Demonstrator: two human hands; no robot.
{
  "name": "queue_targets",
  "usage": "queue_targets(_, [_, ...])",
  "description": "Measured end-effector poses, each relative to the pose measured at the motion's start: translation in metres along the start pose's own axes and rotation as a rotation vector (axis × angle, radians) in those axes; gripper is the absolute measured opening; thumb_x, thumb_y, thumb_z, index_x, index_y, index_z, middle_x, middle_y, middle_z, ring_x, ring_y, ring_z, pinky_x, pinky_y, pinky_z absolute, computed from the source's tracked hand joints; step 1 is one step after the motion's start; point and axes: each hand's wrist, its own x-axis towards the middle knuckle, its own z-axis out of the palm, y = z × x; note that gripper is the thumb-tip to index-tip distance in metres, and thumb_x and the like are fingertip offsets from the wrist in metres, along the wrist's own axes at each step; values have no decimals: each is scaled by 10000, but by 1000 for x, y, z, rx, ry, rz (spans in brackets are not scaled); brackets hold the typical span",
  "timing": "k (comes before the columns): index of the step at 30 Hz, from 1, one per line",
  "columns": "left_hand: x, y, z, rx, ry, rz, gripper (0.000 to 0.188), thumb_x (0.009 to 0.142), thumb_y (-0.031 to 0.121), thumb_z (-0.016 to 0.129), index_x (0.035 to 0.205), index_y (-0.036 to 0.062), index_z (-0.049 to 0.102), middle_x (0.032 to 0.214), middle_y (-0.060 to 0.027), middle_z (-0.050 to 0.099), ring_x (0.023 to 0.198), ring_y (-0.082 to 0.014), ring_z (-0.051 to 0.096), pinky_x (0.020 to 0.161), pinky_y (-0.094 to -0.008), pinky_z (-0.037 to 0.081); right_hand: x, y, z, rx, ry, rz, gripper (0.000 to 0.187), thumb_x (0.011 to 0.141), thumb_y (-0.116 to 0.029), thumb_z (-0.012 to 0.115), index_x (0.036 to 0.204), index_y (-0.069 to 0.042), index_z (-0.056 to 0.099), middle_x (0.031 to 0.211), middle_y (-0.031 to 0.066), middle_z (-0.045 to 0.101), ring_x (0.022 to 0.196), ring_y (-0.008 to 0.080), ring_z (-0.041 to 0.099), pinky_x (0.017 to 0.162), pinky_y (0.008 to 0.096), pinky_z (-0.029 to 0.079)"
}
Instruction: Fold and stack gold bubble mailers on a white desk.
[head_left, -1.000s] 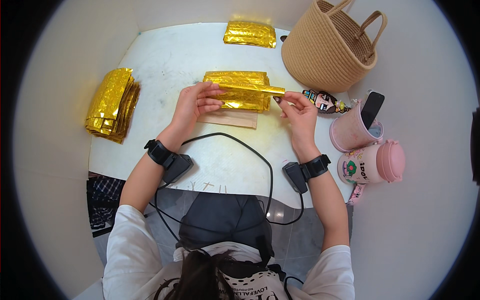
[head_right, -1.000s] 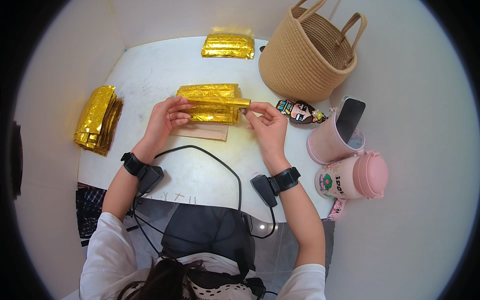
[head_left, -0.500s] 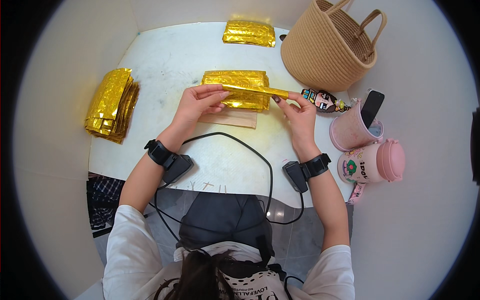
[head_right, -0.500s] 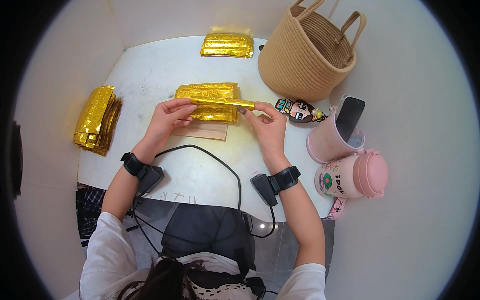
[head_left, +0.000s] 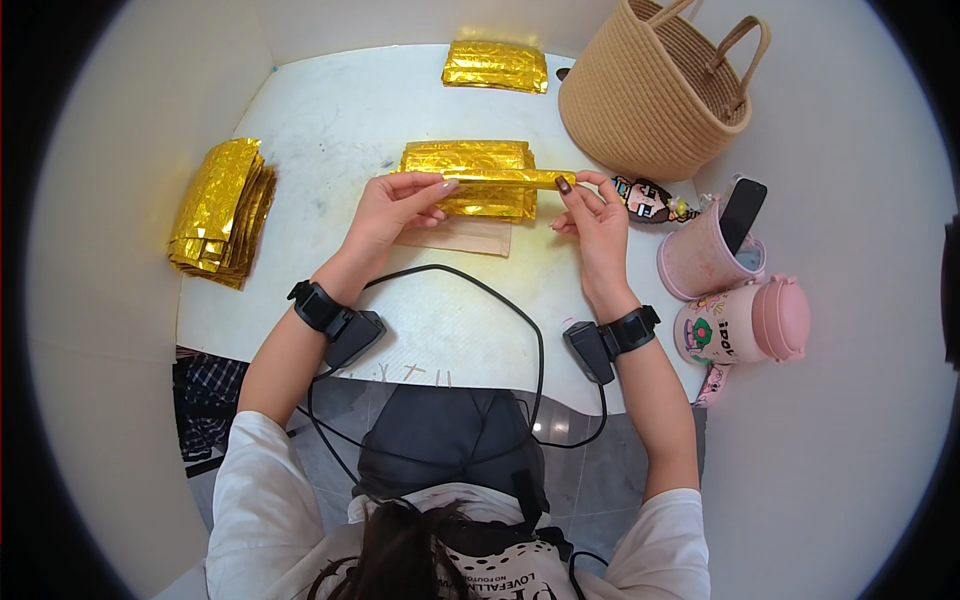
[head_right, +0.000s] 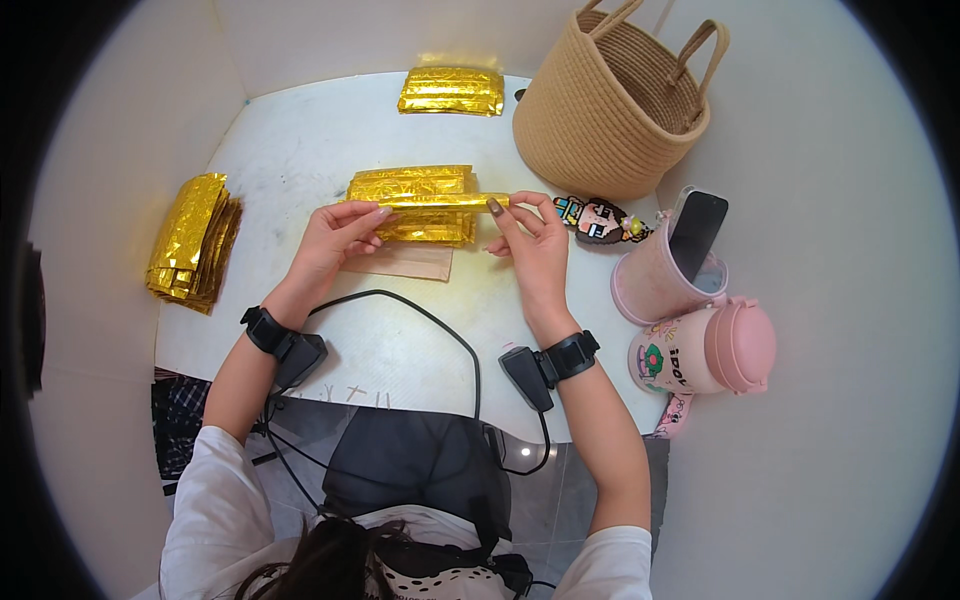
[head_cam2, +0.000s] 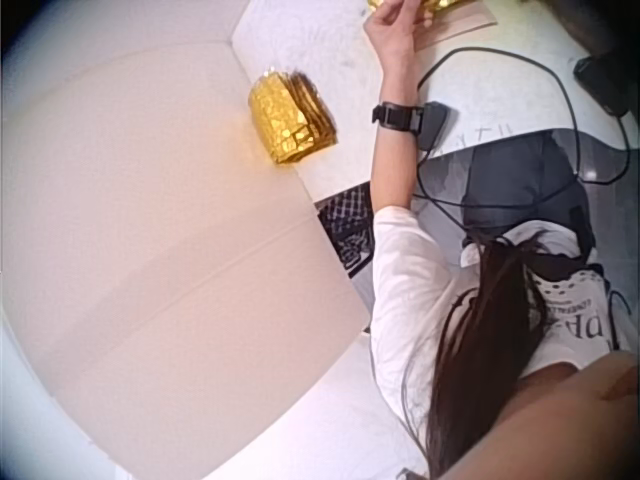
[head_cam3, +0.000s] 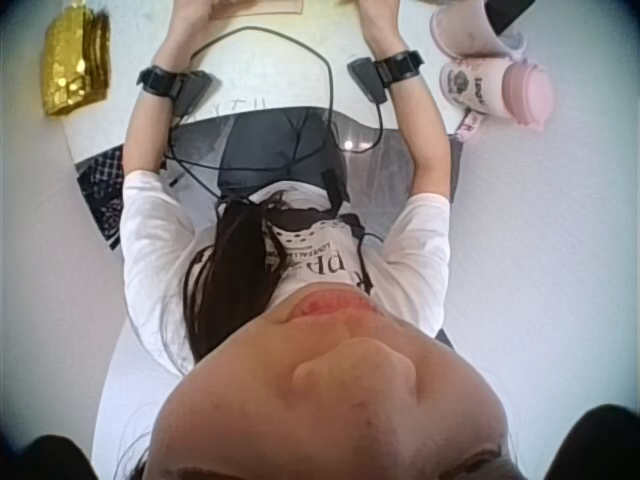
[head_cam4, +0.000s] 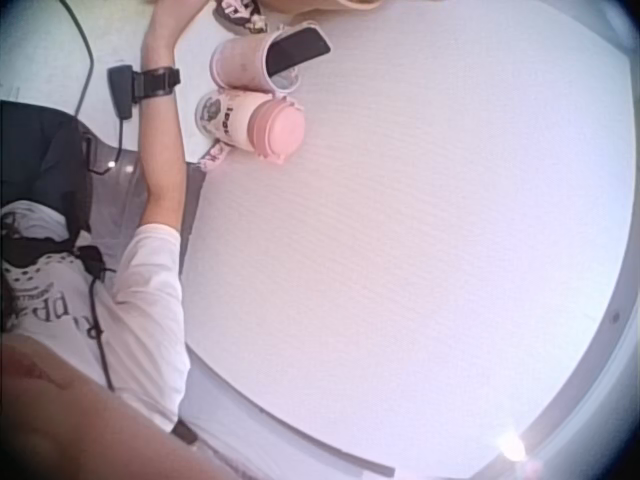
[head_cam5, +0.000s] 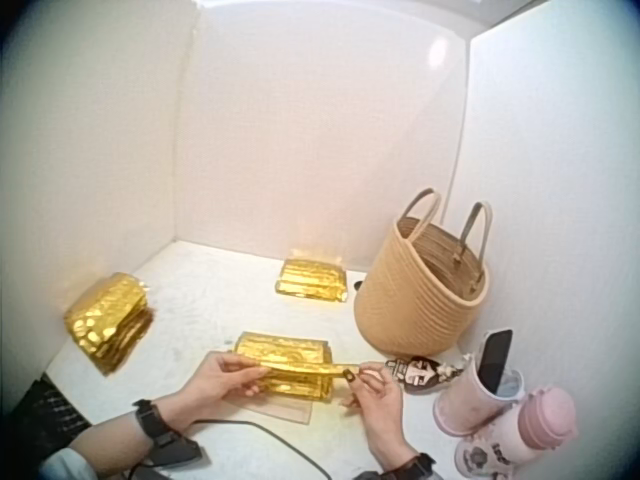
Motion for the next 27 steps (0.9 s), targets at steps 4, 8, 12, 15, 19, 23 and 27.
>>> queue_targets(4, [0,2,1,4,6,-6,219,874,180,671,1025,23,655,954,-62,696,657,-42,575,610,-171,502,-1,-2,1,-4,7,16,221,870,-190,682,982,-55,548,872,59,679,543,70,582,521,177,450])
queue_targets(8, [1,0,0,-11,8,-4,210,871,180,674,1018,31,657,954,-52,696,647,-38,562,601,-168,494,-1,-1,-1,-19,-4,27,194,871,-192,681,943,-59,560,740,42,674,545,70,593,515,175,450])
queue_targets(12, [1,-1,-1,16,25,3,202,868,172,677,1014,34,655,957,-51,697,636,-34,547,589,-162,481,-1,-2,0,-28,-3,31,183,870,-200,685,882,-54,575,680,29,656,543,71,599,510,174,449])
queue_targets(15, [2,-2,-1,25,26,6,203,864,167,680,1014,34,653,953,-51,697,633,-34,544,585,-161,478,-1,-1,-2,-43,-3,37,197,867,-207,690,813,-51,582,662,21,644,541,72,601,506,173,444])
queue_targets(19, [2,-1,-1,30,21,7,211,858,167,686,1018,35,649,934,-45,697,628,-30,539,582,-158,475,-1,0,-4,-106,-22,56,190,892,-218,657,807,-68,578,747,19,652,576,75,608,533,180,457])
queue_targets(23, [0,1,0,35,25,0,233,850,177,696,1027,34,648,935,-49,698,613,-24,521,573,-154,460,0,2,-4,-101,-34,24,186,893,-218,656,802,-71,586,711,-9,619,580,59,591,533,172,440])
queue_targets(27, [1,-1,0,80,45,45,251,832,192,718,1020,39,651,826,7,662,599,-12,488,522,-164,395,0,2,-2,-101,-37,-7,189,893,-216,658,790,-72,592,696,-26,593,562,43,550,529,171,414])
